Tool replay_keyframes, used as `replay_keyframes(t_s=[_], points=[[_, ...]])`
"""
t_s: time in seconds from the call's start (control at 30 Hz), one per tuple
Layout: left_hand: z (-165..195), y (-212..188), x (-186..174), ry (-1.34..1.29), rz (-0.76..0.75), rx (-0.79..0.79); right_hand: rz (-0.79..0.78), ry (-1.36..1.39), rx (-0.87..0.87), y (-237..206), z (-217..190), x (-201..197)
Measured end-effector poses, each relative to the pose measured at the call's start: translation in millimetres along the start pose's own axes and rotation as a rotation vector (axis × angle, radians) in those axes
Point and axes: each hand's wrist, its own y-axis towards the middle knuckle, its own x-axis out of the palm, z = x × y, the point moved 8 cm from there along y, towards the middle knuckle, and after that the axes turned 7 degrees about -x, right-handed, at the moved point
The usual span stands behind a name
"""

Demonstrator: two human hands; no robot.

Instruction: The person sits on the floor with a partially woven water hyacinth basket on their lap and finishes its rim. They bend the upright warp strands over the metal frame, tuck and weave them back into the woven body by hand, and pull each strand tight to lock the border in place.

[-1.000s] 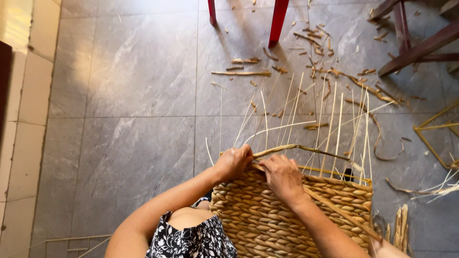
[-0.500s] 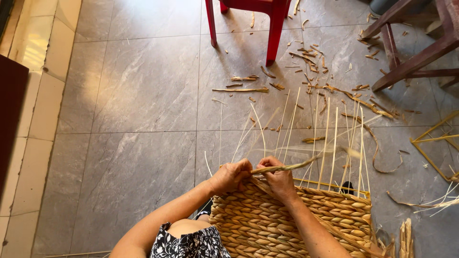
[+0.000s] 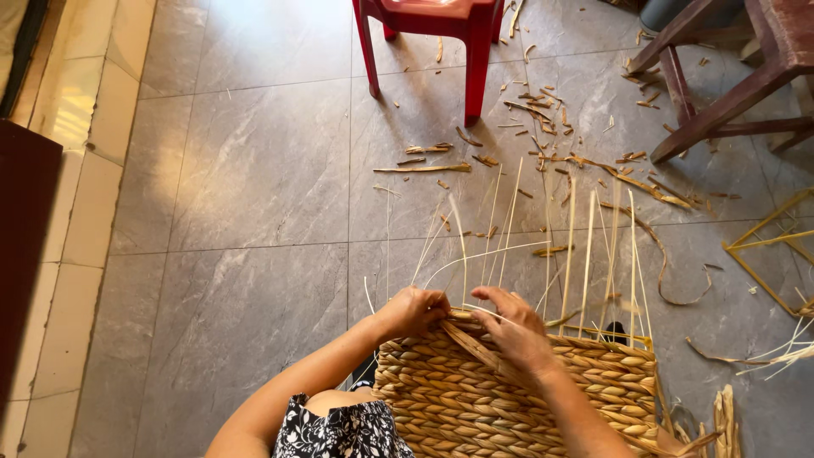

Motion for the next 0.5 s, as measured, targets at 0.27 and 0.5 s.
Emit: replay_keyframes(t_s=[0.27,0.5], points=[[3.7,-8.1,-1.8,-0.094,-0.043,-0.205,-0.229,-0.561,0.102,-5.4,20.3,-15.0],[-6.7,-10.9,-0.9,-0.165,0.071,-0.214,-0.161,-0.624,0.146,-4.3,35.3,-5.6]])
